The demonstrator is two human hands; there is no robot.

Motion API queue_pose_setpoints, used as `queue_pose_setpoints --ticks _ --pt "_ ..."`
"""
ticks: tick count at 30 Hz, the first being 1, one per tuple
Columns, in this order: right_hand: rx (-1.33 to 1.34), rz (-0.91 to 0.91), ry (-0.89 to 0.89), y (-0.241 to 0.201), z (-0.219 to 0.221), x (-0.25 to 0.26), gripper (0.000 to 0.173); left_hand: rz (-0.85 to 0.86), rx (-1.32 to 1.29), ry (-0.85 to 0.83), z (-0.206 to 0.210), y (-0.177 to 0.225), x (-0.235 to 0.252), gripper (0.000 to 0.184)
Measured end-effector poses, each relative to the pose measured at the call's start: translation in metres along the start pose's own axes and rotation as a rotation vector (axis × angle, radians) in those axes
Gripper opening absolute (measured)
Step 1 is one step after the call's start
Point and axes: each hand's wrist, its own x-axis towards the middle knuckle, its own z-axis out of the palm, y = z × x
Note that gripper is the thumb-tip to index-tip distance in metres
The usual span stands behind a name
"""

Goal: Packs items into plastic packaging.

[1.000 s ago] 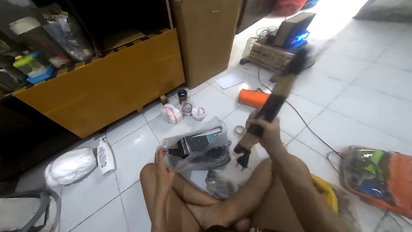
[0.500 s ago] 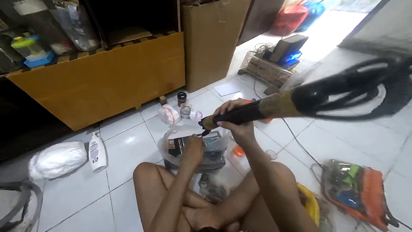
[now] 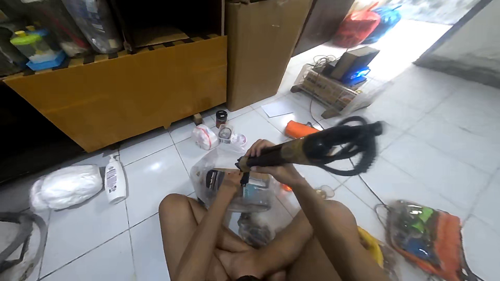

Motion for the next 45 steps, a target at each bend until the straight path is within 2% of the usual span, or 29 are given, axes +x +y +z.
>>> queue_pose_setpoints --ticks 3,5,8,10,12,14,15,16,18,19,20,21,23,24,27,29,30,31,33,37,39,41,45 --pt "-0.154 0.124 -0.09 0.023 0.009 0.001 0.022 0.088 0.053 0.04 0.017 -0.021 0.0 0.051" --pt "-0.204 0.148 -0.152 0.037 0.02 0.005 0.026 0.062 0.078 0.005 0.018 -0.021 -0.006 0.046" --pt "-0.312 0.259 -0.257 0.041 0.037 0.016 0.033 -0.004 0.146 -0.049 0.019 -0.014 -0.004 0.059" --pt "-0.443 0.359 -0.38 0.049 0.041 0.025 0.034 -0.019 0.096 -0.004 0.021 -0.013 -0.008 0.062" --pt "-0.558 0.464 -0.499 0.066 0.04 0.03 0.035 -0.057 0.056 -0.032 0.014 -0.012 -0.021 0.066" --pt "-0.646 0.569 -0.571 0.078 0.035 0.029 0.04 -0.053 -0.046 -0.01 0.003 -0.014 -0.046 0.058" --pt "-0.679 0.607 -0.59 0.083 0.031 0.028 0.041 -0.015 -0.107 0.076 -0.001 -0.017 -0.063 0.047" --pt "-0.7 0.629 -0.598 0.087 0.028 0.026 0.04 0.052 -0.14 0.253 0.0 -0.02 -0.079 0.035" --pt "-0.702 0.635 -0.582 0.09 0.021 0.024 0.038 0.205 -0.054 0.869 0.02 -0.033 -0.089 0.019" --pt "-0.688 0.618 -0.555 0.089 0.02 0.025 0.038 0.227 0.035 1.137 0.027 -0.042 -0.083 0.017" --pt "-0.668 0.593 -0.518 0.089 0.019 0.026 0.038 0.186 0.102 1.292 0.031 -0.048 -0.079 0.02" --pt "-0.641 0.56 -0.476 0.09 0.018 0.028 0.04 0.127 0.106 1.334 0.034 -0.053 -0.076 0.029" --pt "-0.594 0.513 -0.395 0.091 0.019 0.034 0.047 0.024 0.009 1.3 0.036 -0.061 -0.067 0.057" --pt "-0.583 0.518 -0.376 0.09 0.021 0.038 0.048 -0.028 -0.085 1.276 0.035 -0.063 -0.064 0.061" --pt "-0.604 0.595 -0.41 0.085 0.022 0.048 0.042 -0.224 -0.497 1.165 0.012 -0.061 -0.067 0.054" --pt "-0.604 0.71 -0.485 0.085 0.022 0.047 0.039 -0.304 -0.69 1.09 -0.008 -0.071 -0.069 0.04" --pt "-0.591 0.763 -0.529 0.087 0.022 0.046 0.04 -0.321 -0.754 1.0 -0.019 -0.081 -0.071 0.03" --pt "-0.58 0.8 -0.565 0.09 0.022 0.043 0.04 -0.316 -0.809 0.915 -0.028 -0.091 -0.071 0.022" --pt "-0.588 0.844 -0.585 0.092 0.022 0.039 0.044 -0.261 -0.918 0.825 -0.038 -0.104 -0.07 0.022" --pt "-0.669 0.995 -0.577 0.087 0.012 0.038 0.053 -0.17 -1.198 0.912 -0.047 -0.099 -0.067 0.035" --pt "-0.764 1.065 -0.622 0.089 0.006 0.03 0.05 -0.084 -1.31 0.925 -0.053 -0.096 -0.069 0.038" --pt "-0.826 1.066 -0.683 0.1 -0.003 0.021 0.052 -0.03 -1.258 0.936 -0.058 -0.091 -0.072 0.033" --pt "-0.874 1.136 -0.653 0.111 0.001 0.021 0.047 0.105 -1.033 0.907 -0.063 -0.081 -0.075 0.029"
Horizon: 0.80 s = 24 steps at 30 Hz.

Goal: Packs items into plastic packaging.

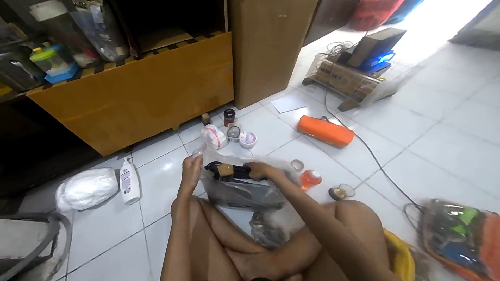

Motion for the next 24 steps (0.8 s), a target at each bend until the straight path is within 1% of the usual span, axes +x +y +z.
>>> queue_pose_setpoints --ticks 3,6,7,9,12,14,17,18,20,21,23,24 --pt "-0.024 0.059 -0.011 -0.007 -0.002 0.008 0.051 0.072 0.049 -0.064 -0.002 -0.001 -0.002 0.026" --pt "-0.003 -0.004 0.016 -0.007 0.003 0.016 0.063 0.096 0.106 -0.086 -0.003 -0.001 -0.006 0.023" --pt "0.005 -0.04 0.041 -0.008 0.007 0.015 0.065 0.1 0.111 -0.094 -0.005 0.0 -0.007 0.025" --pt "0.033 -0.139 0.085 -0.008 0.016 0.013 0.062 0.098 0.114 -0.099 -0.007 0.002 -0.007 0.028" --pt "0.079 -0.304 0.131 -0.004 0.033 0.014 0.051 0.085 0.092 -0.102 -0.003 0.004 -0.008 0.024" --pt "0.09 -0.356 0.144 -0.003 0.043 0.015 0.051 0.119 0.09 -0.095 0.003 0.002 -0.009 0.025" --pt "0.081 -0.421 0.176 0.0 0.04 0.017 0.05 0.153 0.107 -0.013 0.004 0.002 -0.009 0.028" --pt "0.053 -0.388 0.148 0.0 0.033 0.011 0.05 0.149 0.123 0.015 0.0 0.002 -0.01 0.028" --pt "-0.049 -0.226 0.057 0.004 0.015 -0.006 0.052 0.121 0.159 0.032 -0.005 0.005 -0.013 0.025" --pt "-0.099 -0.142 0.032 0.007 0.004 -0.017 0.05 0.11 0.178 0.022 -0.007 0.007 -0.015 0.025" --pt "-0.215 0.029 -0.005 0.008 -0.018 -0.047 0.039 0.099 0.226 -0.011 -0.012 0.011 -0.017 0.027" --pt "-0.278 0.102 -0.032 0.003 -0.031 -0.065 0.038 0.101 0.26 -0.029 -0.015 0.013 -0.016 0.026"
